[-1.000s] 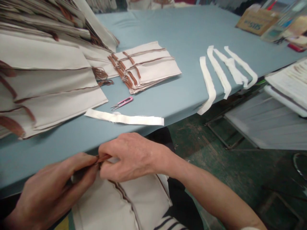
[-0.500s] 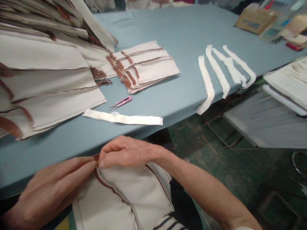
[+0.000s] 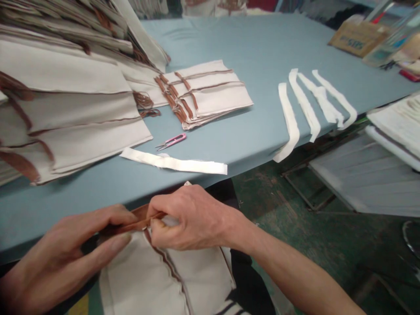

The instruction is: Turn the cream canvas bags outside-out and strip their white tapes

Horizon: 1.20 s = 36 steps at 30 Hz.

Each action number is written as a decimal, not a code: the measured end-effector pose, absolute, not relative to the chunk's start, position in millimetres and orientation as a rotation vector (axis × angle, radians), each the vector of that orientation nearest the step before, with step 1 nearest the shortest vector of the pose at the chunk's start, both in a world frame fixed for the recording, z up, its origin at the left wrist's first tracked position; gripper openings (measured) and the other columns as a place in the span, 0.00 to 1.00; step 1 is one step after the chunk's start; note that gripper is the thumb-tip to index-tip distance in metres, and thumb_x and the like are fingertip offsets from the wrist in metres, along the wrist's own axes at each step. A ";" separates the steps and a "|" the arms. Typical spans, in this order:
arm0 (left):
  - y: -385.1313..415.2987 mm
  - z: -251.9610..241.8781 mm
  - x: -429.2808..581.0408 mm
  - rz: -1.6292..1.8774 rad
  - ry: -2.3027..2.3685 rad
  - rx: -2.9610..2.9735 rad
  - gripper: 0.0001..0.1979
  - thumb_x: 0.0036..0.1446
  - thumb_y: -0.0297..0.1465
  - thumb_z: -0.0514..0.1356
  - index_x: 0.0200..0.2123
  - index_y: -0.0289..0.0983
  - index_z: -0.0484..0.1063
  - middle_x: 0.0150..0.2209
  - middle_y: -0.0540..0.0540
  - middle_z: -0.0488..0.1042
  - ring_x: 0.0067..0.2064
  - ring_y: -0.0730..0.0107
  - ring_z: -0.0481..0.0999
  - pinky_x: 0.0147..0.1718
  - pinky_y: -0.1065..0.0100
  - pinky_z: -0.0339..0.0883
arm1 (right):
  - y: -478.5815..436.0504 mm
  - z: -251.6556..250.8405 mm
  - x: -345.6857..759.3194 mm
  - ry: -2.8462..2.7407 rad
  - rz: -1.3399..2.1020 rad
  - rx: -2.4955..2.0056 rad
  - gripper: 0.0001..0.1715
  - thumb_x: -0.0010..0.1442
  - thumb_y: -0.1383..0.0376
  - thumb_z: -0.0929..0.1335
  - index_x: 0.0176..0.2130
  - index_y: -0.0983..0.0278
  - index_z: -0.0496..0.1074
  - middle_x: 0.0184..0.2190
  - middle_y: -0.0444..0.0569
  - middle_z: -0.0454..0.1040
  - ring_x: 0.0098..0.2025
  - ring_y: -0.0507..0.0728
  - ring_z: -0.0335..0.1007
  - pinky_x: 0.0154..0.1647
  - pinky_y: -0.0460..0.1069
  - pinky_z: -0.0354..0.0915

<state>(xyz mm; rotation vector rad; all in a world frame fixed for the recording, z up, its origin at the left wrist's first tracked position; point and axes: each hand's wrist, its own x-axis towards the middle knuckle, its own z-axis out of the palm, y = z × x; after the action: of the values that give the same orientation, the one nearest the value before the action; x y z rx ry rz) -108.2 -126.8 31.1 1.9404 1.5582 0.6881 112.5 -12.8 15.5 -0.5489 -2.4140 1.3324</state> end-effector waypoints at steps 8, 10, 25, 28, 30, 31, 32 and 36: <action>-118.7 3.9 -112.5 0.805 1.488 2.107 0.15 0.72 0.30 0.57 0.29 0.41 0.67 0.22 0.58 0.65 0.21 0.77 0.64 0.23 0.72 0.55 | -18.3 1.4 111.2 -2.147 1.460 -0.319 0.07 0.56 0.71 0.66 0.31 0.65 0.75 0.24 0.41 0.75 0.24 0.48 0.63 0.30 0.44 0.61; -116.4 -4.9 -108.1 0.872 1.493 2.074 0.18 0.72 0.28 0.56 0.25 0.41 0.62 0.21 0.59 0.59 0.20 0.77 0.59 0.22 0.72 0.53 | -20.7 -1.0 110.8 -2.088 1.559 -0.296 0.08 0.56 0.71 0.65 0.31 0.65 0.75 0.26 0.43 0.77 0.25 0.48 0.66 0.30 0.43 0.62; -121.3 31.0 -98.4 0.663 1.305 2.254 0.13 0.79 0.34 0.54 0.37 0.42 0.70 0.30 0.56 0.74 0.29 0.73 0.75 0.32 0.71 0.65 | -24.3 6.8 118.8 -2.318 1.316 -0.381 0.06 0.60 0.71 0.67 0.33 0.63 0.75 0.25 0.40 0.73 0.27 0.50 0.63 0.31 0.46 0.57; -121.1 30.3 -97.6 0.601 1.344 2.228 0.14 0.79 0.34 0.53 0.36 0.42 0.70 0.30 0.55 0.73 0.29 0.72 0.74 0.30 0.70 0.64 | -24.0 8.5 122.4 -2.373 1.269 -0.377 0.07 0.64 0.71 0.67 0.35 0.62 0.74 0.27 0.42 0.74 0.29 0.52 0.67 0.35 0.46 0.60; -121.6 29.7 -96.4 0.594 1.380 2.144 0.14 0.77 0.33 0.54 0.35 0.42 0.69 0.29 0.55 0.71 0.28 0.72 0.72 0.30 0.71 0.63 | -23.4 10.5 124.6 -2.401 1.249 -0.371 0.07 0.67 0.71 0.66 0.36 0.62 0.73 0.29 0.43 0.75 0.31 0.52 0.68 0.37 0.47 0.61; -122.0 29.9 -94.8 0.618 1.390 2.090 0.15 0.77 0.32 0.54 0.33 0.42 0.68 0.28 0.56 0.70 0.27 0.73 0.70 0.29 0.72 0.63 | -23.0 11.8 125.4 -2.403 1.263 -0.357 0.07 0.68 0.70 0.66 0.37 0.62 0.73 0.30 0.43 0.75 0.32 0.53 0.68 0.38 0.47 0.62; -122.5 30.5 -92.4 0.658 1.390 2.030 0.16 0.76 0.32 0.54 0.31 0.42 0.67 0.27 0.57 0.68 0.26 0.74 0.69 0.27 0.73 0.62 | -22.6 13.2 125.8 -2.395 1.290 -0.337 0.07 0.69 0.70 0.67 0.37 0.62 0.72 0.30 0.43 0.75 0.32 0.52 0.68 0.38 0.47 0.62; -126.8 28.7 -77.6 0.900 1.355 1.677 0.27 0.77 0.44 0.53 0.23 0.41 0.57 0.22 0.57 0.58 0.23 0.76 0.59 0.21 0.74 0.57 | -21.4 19.4 123.2 -2.313 1.411 -0.251 0.09 0.71 0.65 0.67 0.35 0.62 0.71 0.29 0.42 0.75 0.31 0.52 0.67 0.36 0.46 0.62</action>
<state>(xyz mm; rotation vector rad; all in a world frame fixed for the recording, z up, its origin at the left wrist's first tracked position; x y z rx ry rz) -77.6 -126.8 28.7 1.6768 1.3552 0.8996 123.2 -21.4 19.4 -0.2512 -2.3135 1.4114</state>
